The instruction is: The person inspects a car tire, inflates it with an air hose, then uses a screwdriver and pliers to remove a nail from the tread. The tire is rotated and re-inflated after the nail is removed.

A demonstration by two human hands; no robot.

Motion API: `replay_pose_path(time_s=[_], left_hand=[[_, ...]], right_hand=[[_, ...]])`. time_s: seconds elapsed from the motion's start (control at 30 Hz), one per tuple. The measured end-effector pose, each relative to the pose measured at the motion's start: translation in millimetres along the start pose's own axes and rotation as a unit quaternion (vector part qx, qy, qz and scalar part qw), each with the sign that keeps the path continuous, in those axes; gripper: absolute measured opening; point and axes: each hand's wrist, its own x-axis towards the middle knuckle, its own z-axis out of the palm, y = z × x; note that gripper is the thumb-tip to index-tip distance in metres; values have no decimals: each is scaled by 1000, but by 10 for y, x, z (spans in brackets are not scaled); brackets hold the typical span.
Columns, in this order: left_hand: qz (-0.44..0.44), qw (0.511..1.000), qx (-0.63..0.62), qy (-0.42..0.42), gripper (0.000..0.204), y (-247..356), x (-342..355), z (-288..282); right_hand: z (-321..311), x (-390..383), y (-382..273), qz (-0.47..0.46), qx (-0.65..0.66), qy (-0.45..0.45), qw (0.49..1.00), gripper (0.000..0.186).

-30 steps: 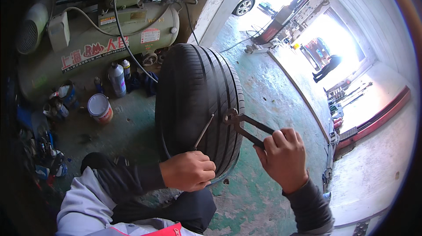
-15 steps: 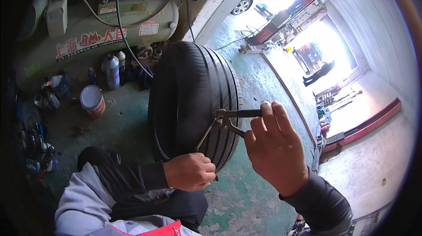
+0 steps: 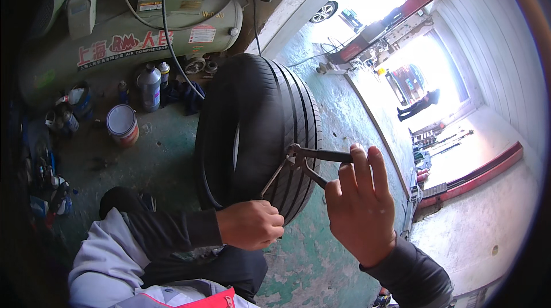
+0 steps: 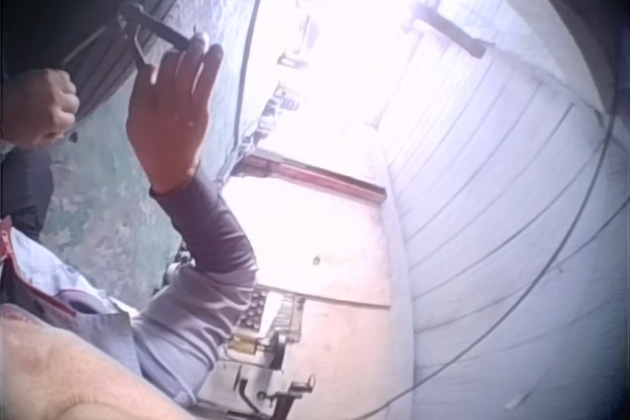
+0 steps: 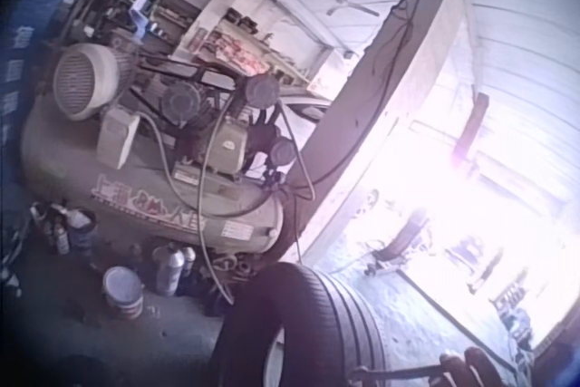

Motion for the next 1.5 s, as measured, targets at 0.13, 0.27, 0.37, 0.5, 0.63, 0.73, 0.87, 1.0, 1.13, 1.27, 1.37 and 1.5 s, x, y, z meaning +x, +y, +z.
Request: replay_pose_path(time_s=[0.13,0.27,0.37,0.5,0.63,0.73,0.87,1.0,1.13,1.27,1.37,1.5], left_hand=[[0,1000,3,0,14,2,-4,16],[-2,1000,13,2,14,22,-12,21],[4,1000,19,5,15,35,-16,0],[4,1000,11,16,14,1,-10,-58],[7,999,1,39,13,-65,12,-88],[6,999,6,44,11,-110,20,-99],[-3,994,25,103,13,-90,4,-104],[-150,953,141,222,58,78,-38,-94],[-249,926,135,250,83,188,-89,-102],[-318,897,126,279,95,187,-131,-62],[-368,868,134,306,101,140,-148,28],[-427,846,-6,319,105,-7,-134,178]], right_hand=[[20,-6,-27,0,0,10,1000,12],[17,-2,-48,-12,-12,18,1000,12],[-3,-8,-65,-21,-8,-1,1000,12],[13,37,-43,-29,-4,0,1000,12],[38,130,17,-35,-2,2,999,13],[29,199,68,-38,-5,-7,999,13],[-4,221,91,-28,12,-7,1000,13],[-27,206,65,-25,16,-4,1000,12],[-31,214,29,-18,25,7,1000,12],[64,69,108,10,23,6,1000,10],[385,-231,250,173,150,16,973,24],[1516,-572,59,467,394,45,790,41]])
